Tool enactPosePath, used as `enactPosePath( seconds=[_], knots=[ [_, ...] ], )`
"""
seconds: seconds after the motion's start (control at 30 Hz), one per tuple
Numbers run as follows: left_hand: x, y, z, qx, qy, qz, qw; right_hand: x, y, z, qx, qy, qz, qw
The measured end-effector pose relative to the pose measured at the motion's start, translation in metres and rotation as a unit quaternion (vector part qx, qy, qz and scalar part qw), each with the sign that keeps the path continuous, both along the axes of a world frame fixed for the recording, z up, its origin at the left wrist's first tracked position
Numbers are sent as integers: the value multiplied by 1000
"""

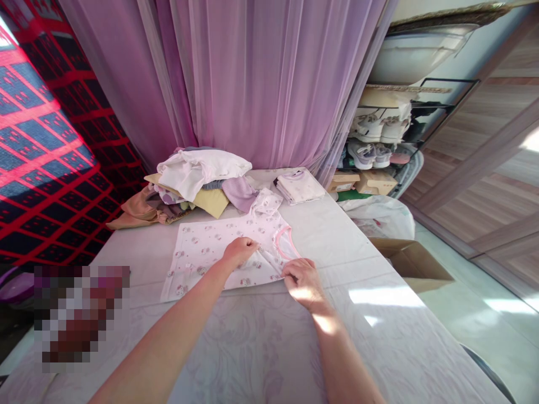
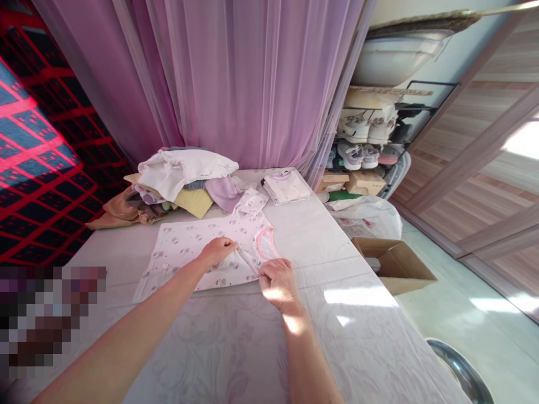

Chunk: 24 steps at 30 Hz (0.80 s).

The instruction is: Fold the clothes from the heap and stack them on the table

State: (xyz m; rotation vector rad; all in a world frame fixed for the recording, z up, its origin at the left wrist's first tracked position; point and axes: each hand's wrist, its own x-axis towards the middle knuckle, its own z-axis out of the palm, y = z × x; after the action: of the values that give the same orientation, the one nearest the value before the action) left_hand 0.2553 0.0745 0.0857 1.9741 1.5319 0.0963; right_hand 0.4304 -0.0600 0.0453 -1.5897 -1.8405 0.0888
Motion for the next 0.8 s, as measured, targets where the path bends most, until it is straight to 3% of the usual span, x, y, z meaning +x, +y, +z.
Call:
enactPosePath(
  seconds=[0.13, 0.27, 0.33, 0.5, 0.67, 0.8],
  knots=[
    [1, -5, 0, 31, -8, -5, 999, 6, 1, -3, 20, 14, -26, 999],
    [2, -9, -2, 57, -13, -6, 998, 14, 3, -10, 8, 0, -191, 982],
    [2, -10, -3, 69, -8, 0, 998, 17, 3, -12, -17, -17, -233, 972],
    [2, -14, -7, 98, 10, -1, 995, 17, 1, -12, -41, -25, -260, 964],
    [3, -13, -12, 161, 66, -70, 982, 17, 0, -13, -46, -40, -275, 959],
    [2, -6, -11, 132, 59, -33, 989, 16, -1, -12, -39, -37, -276, 960]
  ],
)
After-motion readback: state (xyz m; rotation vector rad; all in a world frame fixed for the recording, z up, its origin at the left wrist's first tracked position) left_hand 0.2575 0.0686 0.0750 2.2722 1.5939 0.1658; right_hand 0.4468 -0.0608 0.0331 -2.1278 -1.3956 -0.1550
